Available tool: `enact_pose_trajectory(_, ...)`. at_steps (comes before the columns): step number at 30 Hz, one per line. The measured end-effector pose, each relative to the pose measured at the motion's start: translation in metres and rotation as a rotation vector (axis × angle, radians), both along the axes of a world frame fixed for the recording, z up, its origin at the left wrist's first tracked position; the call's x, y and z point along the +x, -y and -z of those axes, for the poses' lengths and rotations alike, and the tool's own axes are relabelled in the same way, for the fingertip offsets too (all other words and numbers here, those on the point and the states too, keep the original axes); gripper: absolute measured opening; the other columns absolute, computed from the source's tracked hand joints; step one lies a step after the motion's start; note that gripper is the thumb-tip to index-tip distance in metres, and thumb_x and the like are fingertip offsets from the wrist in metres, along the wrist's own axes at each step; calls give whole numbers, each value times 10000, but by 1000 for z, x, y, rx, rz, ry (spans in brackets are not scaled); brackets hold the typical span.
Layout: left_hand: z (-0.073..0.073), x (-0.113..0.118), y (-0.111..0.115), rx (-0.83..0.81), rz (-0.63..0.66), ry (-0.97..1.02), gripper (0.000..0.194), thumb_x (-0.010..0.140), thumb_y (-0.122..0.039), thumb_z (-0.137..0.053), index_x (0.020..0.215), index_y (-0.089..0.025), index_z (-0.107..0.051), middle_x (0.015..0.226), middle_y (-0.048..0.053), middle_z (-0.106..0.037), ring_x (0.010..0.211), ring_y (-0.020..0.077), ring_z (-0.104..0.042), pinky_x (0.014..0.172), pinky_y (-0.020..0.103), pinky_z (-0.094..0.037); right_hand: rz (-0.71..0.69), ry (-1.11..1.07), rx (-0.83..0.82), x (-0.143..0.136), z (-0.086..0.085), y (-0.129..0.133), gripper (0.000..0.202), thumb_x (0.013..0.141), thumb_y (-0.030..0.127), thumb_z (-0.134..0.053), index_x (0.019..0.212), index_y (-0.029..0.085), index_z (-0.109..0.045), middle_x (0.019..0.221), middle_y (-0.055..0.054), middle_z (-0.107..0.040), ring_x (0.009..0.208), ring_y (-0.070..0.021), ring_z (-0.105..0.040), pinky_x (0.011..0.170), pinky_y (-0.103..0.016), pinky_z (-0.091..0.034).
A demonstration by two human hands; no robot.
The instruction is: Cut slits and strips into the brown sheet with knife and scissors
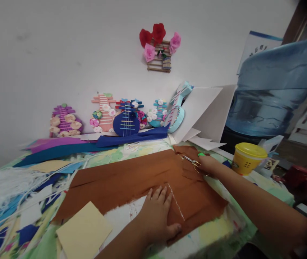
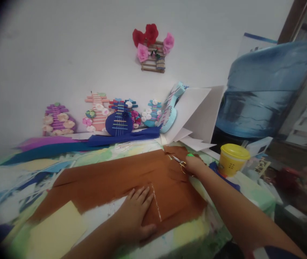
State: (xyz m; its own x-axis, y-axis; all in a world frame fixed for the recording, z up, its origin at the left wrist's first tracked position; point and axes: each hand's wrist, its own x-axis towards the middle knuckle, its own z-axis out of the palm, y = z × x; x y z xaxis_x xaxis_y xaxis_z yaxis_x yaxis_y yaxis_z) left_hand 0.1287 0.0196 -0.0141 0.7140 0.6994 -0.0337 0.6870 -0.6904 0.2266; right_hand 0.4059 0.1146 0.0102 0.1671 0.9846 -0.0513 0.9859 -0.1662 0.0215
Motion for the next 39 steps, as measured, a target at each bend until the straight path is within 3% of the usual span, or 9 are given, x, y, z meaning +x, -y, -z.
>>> enact_pose_trajectory(11,2,-2,-2,-29,15,20,814,692,-645,-375,1311,-136,-234,1366,130,-147,1242,295,-92,989,474,-66,51,-180,106,-8,-1,6,308,533,249,-586,821,138,-583,743,-115,-604,743,-266,-565,599,-312,-358)
enact_pose_trajectory(17,-3,-3,-1,-15,22,77,760,730,-627,-349,1306,-140,-256,1366,112,-174,1235,297,-139,992,477,-87,58,-326,209,-12,-19,15,241,615,373,-543,742,171,-510,618,-42,-555,580,-177,-510,516,-265,-331)
enact_pose_trajectory(20,-8,-3,-2,48,16,170,673,759,-565,-362,1277,-138,-321,1336,103,-276,1207,287,-229,988,472,-143,46,-590,417,-23,-30,33,255,657,439,-495,672,197,-417,522,29,-438,484,-123,-413,455,-235,-304)
enact_pose_trajectory(23,-7,-5,-3,168,26,304,559,789,-455,-371,1249,-137,-354,1263,117,-392,1143,275,-341,948,459,-255,-121,-1043,707,-55,-29,66,256,682,421,-485,638,202,-358,565,50,-363,502,-95,-369,470,-212,-322)
enact_pose_trajectory(26,0,-7,-2,458,37,494,581,796,-441,-392,1269,-127,-272,1188,159,-442,1090,282,-400,886,443,-338,-222,-1328,600,-100,-17,103,261,692,429,-504,658,201,-382,572,46,-359,504,-93,-375,452,-201,-323)
enact_pose_trajectory(30,3,-7,3,827,188,602,700,742,-499,-486,1263,-132,-197,1142,186,-447,1131,314,-340,917,474,-282,-200,-1619,424,-144,-2,135,357,606,493,-586,648,195,-394,586,42,-380,522,-86,-382,471,-193,-343)
enact_pose_trajectory(33,-2,-6,7,838,345,529,656,725,-566,-452,1208,-150,-300,1131,184,-462,1149,320,-320,942,507,-215,-172,-1763,268,-152,-1,147,402,564,515,-622,679,203,-395,594,51,-397,524,-82,-398,481,-187,-356)
enact_pose_trajectory(36,-4,-6,8,760,424,418,577,740,-575,-404,1155,-174,-393,1139,176,-473,1139,314,-345,946,524,-187,-228,-1759,168,-147,-5,157,346,640,497,-580,803,219,-455,706,22,-492,639,-107,-476,601,-217,-410)
enact_pose_trajectory(39,2,-9,9,725,426,431,571,787,-499,-394,1237,-157,-314,1097,174,-506,1082,292,-422,920,486,-274,-338,-1621,93,-142,-10,168,262,757,430,-479,926,230,-499,790,-4,-546,697,-121,-512,677,-253,-425)
